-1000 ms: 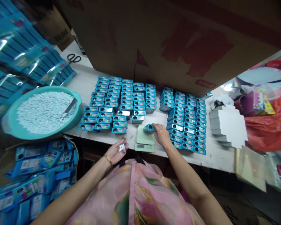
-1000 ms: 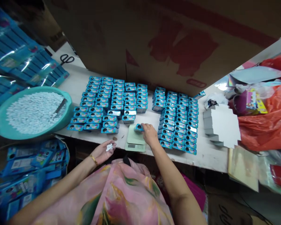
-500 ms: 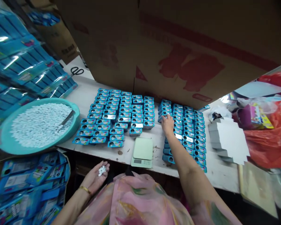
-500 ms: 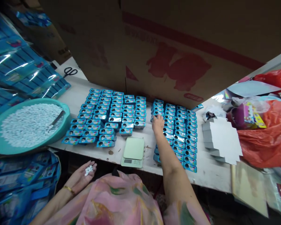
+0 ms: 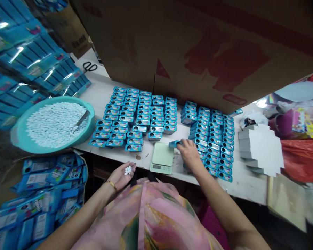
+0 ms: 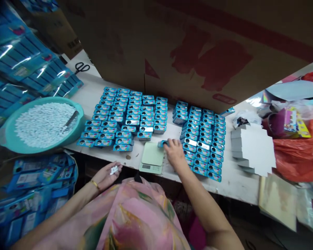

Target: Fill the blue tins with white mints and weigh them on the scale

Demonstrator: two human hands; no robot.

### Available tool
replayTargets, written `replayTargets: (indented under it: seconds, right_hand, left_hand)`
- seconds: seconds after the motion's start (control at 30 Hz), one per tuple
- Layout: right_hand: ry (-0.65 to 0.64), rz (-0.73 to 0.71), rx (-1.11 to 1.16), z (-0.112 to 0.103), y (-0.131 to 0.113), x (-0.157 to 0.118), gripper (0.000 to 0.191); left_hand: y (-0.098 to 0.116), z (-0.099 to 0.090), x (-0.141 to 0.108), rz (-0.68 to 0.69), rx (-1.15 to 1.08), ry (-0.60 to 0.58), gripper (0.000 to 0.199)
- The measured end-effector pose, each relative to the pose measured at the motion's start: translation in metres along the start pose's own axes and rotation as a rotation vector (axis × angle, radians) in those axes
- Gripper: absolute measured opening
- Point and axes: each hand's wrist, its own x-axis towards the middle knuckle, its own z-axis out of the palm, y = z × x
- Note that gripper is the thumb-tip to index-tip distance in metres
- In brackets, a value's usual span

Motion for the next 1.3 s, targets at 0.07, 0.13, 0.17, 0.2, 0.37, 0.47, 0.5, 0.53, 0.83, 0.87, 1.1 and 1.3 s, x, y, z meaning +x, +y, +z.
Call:
replayTargets:
  seconds: [0.07,0.13,0.17,0.2,0.37,0.47,0.5,0.53,0.83,0.87,1.1,1.3]
  right_hand:
    - [-0.055,-0.085,0.053,0.001,-0.033,-0.006,0.026]
    - [-0.103,-0.123,0.096,0.005,-0.057,-0.007,0.024]
    - [-0.114,-0.121,0.116,0.008,-0.066,-0.008,0.023]
    - [-0.112,-0.108,0.137,0.009,-0.072,-0.01,0.023]
    - [-0.013,-0.134,0.326,0.006,-0.104,-0.026,0.03]
    - [-0.075,-0.282,0.42,0.005,-0.136,-0.028,0.026]
    - [-0.113,-0.305,0.422,0.007,-0.146,-0.026,0.025]
    - [-0.15,-0.315,0.415,0.01,-0.155,-0.024,0.024]
    - [-0.267,-0.503,0.442,0.039,-0.187,-0.011,0.013]
    - [-0.267,-0.506,0.447,0.04,-0.188,-0.011,0.012]
    - [-0.262,-0.533,0.447,0.041,-0.184,-0.013,0.016]
    - [-0.211,-0.508,0.493,0.043,-0.182,-0.016,0.012]
  left_hand:
    - [-0.005,0.011,0.002,-0.031,0.01,-0.033,0.012]
    - [-0.01,0.02,0.002,-0.043,0.014,-0.073,0.013]
    - [-0.012,0.024,0.001,-0.048,0.013,-0.096,0.013]
    - [-0.013,0.026,0.0,-0.057,0.011,-0.121,0.014]
    - [-0.021,0.026,-0.004,-0.135,0.031,-0.214,0.021]
    - [-0.028,0.02,-0.004,-0.185,0.021,-0.273,0.02]
    - [-0.03,0.017,-0.004,-0.202,0.01,-0.287,0.019]
    - [-0.031,0.014,-0.004,-0.218,0.002,-0.292,0.019]
    - [-0.029,-0.005,-0.014,-0.262,0.035,-0.166,0.019]
    - [-0.029,-0.005,-0.015,-0.257,0.036,-0.157,0.019]
    - [-0.03,0.001,-0.016,-0.245,0.043,-0.147,0.019]
    - [-0.033,0.006,-0.018,-0.268,0.059,-0.146,0.019]
